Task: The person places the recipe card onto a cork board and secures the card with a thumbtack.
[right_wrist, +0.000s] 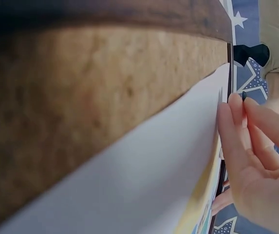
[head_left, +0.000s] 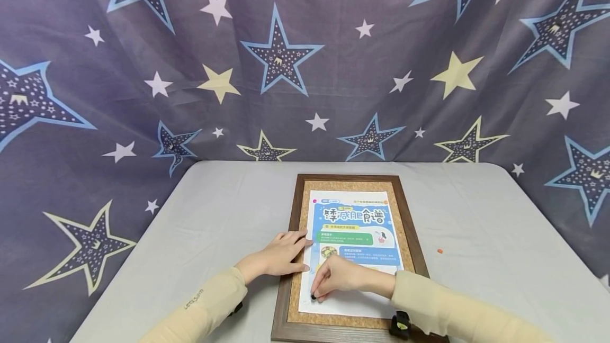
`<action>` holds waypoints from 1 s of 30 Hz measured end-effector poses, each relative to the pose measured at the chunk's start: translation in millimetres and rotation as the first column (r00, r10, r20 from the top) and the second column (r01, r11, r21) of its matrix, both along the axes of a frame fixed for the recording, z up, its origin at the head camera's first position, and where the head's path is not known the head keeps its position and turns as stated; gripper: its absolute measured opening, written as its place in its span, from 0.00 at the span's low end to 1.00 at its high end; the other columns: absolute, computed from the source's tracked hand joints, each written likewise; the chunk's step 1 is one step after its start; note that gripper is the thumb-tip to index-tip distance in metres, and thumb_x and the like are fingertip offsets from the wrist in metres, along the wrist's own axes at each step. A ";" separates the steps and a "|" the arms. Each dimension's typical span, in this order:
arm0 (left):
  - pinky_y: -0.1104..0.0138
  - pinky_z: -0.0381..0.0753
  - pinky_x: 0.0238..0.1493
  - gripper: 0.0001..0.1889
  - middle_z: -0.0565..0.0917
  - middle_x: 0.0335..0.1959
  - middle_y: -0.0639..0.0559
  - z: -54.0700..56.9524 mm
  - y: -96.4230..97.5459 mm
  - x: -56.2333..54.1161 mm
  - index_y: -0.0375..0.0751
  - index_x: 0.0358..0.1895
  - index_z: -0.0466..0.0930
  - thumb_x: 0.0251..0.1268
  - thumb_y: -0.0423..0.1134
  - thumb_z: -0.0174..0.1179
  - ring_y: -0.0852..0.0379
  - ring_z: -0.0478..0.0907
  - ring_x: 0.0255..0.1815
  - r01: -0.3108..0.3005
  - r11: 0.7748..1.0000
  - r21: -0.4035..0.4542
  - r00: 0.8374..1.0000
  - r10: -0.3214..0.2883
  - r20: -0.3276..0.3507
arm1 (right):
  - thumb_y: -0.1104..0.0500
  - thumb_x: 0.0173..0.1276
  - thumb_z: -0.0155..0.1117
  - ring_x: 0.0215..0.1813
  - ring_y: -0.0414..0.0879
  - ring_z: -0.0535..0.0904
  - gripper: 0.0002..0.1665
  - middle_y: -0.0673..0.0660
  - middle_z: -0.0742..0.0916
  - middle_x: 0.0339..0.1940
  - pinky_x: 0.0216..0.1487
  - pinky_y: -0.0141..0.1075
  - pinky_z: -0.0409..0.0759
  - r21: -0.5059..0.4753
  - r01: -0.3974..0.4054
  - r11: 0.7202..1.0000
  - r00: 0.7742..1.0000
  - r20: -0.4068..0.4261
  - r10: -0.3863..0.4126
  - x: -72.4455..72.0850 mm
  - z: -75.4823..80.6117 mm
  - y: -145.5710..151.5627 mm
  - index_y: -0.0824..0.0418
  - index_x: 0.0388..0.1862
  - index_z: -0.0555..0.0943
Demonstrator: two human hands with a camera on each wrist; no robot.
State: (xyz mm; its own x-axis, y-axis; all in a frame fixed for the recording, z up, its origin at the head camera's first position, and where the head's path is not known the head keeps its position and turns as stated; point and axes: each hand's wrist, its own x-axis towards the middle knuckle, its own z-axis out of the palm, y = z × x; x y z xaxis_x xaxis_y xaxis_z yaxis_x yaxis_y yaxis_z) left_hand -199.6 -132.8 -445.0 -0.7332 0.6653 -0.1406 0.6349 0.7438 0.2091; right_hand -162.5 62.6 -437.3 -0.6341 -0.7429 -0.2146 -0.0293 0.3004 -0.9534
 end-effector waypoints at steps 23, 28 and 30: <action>0.54 0.51 0.62 0.31 0.57 0.66 0.42 -0.4 0.4 -0.1 0.42 0.62 0.63 0.59 0.56 0.50 0.48 0.53 0.66 0.000 1.000 -0.006 1.000 0.000 -0.009 | 0.76 0.52 0.58 0.17 0.35 0.76 0.04 0.72 0.82 0.24 0.26 0.30 0.78 -0.014 -0.034 0.999 0.994 0.106 0.036 5.1 -5.1 -11.5 0.80 0.26 0.79; 0.54 0.52 0.61 0.31 0.57 0.66 0.42 -0.5 0.2 0.0 0.42 0.62 0.63 0.59 0.56 0.50 0.48 0.53 0.66 0.007 1.000 0.001 1.000 -0.007 -0.011 | 0.76 0.52 0.59 0.16 0.35 0.76 0.04 0.71 0.83 0.24 0.25 0.30 0.78 -0.006 -0.019 1.000 0.995 0.102 0.019 7.1 -3.2 -13.0 0.79 0.26 0.80; 0.54 0.52 0.61 0.31 0.57 0.66 0.42 -0.7 0.0 -0.1 0.42 0.62 0.63 0.59 0.56 0.50 0.48 0.53 0.66 0.008 1.000 0.003 1.000 -0.008 -0.011 | 0.75 0.51 0.60 0.15 0.35 0.75 0.04 0.71 0.83 0.23 0.24 0.30 0.78 0.000 -0.010 1.000 0.996 0.094 0.010 7.8 -3.1 -13.9 0.79 0.25 0.80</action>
State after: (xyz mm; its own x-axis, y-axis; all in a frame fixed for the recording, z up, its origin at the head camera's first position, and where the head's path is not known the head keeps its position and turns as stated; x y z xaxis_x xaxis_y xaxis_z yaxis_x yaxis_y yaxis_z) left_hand -199.6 -132.8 -445.7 -0.7291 0.6717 -0.1310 0.6432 0.7380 0.2042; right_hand -154.7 48.8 -440.4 -0.6036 -0.7491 -0.2730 0.0571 0.3009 -0.9520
